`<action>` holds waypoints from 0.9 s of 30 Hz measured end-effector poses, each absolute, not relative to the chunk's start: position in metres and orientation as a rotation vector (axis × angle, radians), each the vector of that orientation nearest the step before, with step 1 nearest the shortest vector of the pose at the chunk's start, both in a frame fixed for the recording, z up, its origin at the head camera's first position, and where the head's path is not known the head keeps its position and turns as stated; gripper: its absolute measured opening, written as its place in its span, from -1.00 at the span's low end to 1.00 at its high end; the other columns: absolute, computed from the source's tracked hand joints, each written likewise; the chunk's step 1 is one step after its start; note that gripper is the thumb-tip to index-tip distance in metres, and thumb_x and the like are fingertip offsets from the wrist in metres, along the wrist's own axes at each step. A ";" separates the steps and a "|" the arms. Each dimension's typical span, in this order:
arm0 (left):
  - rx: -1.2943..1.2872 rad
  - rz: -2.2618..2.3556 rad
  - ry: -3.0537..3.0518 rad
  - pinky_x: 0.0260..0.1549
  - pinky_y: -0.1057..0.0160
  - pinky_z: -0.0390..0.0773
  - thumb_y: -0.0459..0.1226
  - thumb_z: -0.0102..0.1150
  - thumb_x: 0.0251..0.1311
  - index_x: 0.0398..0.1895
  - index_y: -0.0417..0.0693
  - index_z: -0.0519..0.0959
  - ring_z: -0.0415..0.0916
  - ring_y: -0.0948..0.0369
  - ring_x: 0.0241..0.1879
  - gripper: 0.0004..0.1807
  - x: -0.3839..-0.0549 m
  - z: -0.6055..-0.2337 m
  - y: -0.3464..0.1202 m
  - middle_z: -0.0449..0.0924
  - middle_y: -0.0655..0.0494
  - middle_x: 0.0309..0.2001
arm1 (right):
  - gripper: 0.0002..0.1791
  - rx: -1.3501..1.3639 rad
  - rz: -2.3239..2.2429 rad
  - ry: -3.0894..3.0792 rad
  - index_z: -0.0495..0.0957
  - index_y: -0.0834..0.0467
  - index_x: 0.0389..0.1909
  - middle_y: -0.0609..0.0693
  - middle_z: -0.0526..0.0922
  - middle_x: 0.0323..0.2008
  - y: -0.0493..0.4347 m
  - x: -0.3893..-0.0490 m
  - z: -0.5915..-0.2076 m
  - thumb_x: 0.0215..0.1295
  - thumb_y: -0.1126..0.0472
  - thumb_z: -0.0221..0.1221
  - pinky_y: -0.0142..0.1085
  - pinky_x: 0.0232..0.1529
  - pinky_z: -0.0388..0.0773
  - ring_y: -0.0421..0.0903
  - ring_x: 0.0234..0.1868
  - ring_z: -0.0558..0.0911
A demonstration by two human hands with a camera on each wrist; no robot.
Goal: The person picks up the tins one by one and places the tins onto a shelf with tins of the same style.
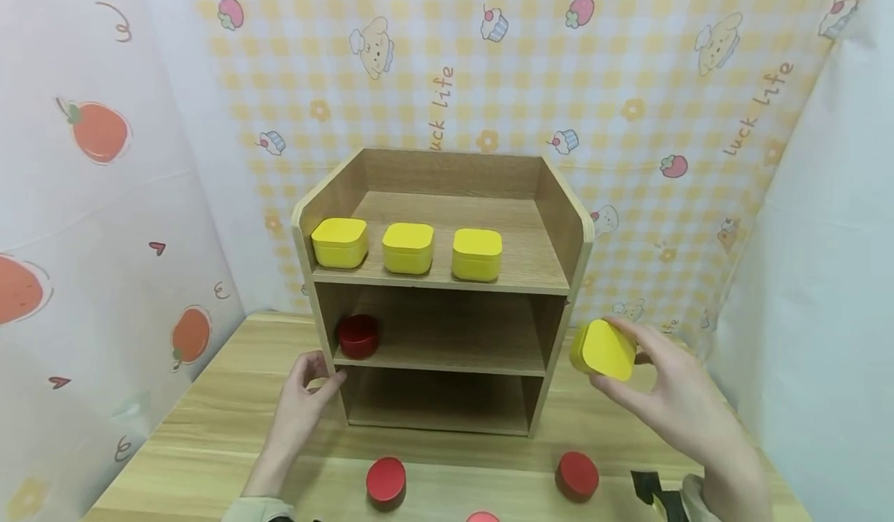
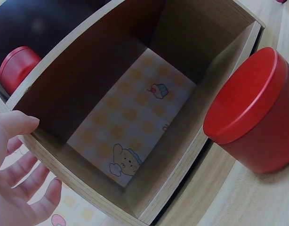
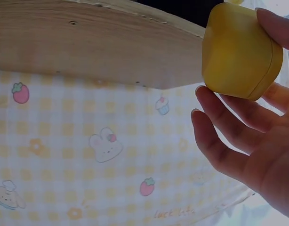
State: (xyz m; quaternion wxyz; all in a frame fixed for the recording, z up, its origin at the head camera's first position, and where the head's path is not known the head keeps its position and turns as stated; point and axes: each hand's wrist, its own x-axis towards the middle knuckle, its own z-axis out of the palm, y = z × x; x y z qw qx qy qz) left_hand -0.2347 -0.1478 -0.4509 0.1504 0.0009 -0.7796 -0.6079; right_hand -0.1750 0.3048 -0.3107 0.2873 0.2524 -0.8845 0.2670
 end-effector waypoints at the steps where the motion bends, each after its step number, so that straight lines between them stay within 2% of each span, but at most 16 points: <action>1: 0.002 -1.749 -2.238 -0.15 0.32 0.51 -0.31 0.30 0.22 0.01 -0.12 0.41 0.38 0.15 0.01 -0.65 -0.235 -0.451 -0.148 0.45 -0.01 -0.11 | -0.14 0.691 0.688 -2.353 0.47 0.11 0.23 -0.18 0.57 -0.06 0.303 -0.175 -0.306 -0.23 0.43 0.54 -0.68 -0.08 0.38 -0.35 -0.16 0.49; 6: 0.003 -1.764 -2.233 -0.14 0.32 0.51 -0.30 0.30 0.22 0.00 -0.10 0.41 0.37 0.17 0.00 -0.65 -0.234 -0.450 -0.147 0.44 0.00 -0.10 | -0.12 0.723 0.606 -2.342 0.47 0.12 0.25 -0.10 0.61 -0.07 0.297 -0.172 -0.284 -0.24 0.37 0.56 -0.65 -0.12 0.36 -0.36 -0.16 0.48; 13: -0.003 -1.798 -2.225 -0.12 0.33 0.50 -0.29 0.29 0.25 0.03 -0.10 0.41 0.36 0.17 0.01 -0.65 -0.233 -0.448 -0.147 0.44 -0.02 -0.08 | -0.14 0.788 0.510 -2.352 0.48 0.10 0.24 -0.22 0.62 -0.10 0.286 -0.174 -0.251 -0.21 0.31 0.56 -0.56 -0.23 0.37 -0.36 -0.25 0.50; 19: 0.001 -1.792 -2.217 -0.13 0.35 0.51 -0.32 0.29 0.24 0.02 -0.12 0.41 0.38 0.13 0.01 -0.65 -0.234 -0.449 -0.147 0.45 0.00 -0.10 | -0.19 0.912 0.475 -2.389 0.47 0.10 0.23 -0.22 0.61 -0.11 0.274 -0.184 -0.225 -0.15 0.25 0.55 -0.54 -0.27 0.42 -0.32 -0.30 0.53; 27: -0.006 -1.796 -2.227 -0.12 0.34 0.51 -0.31 0.28 0.25 0.03 -0.12 0.40 0.38 0.12 0.03 -0.65 -0.232 -0.449 -0.148 0.45 0.00 -0.09 | -0.23 0.949 0.436 -2.453 0.45 0.12 0.24 -0.25 0.54 -0.26 0.259 -0.199 -0.203 -0.06 0.20 0.52 -0.48 -0.37 0.46 -0.29 -0.39 0.49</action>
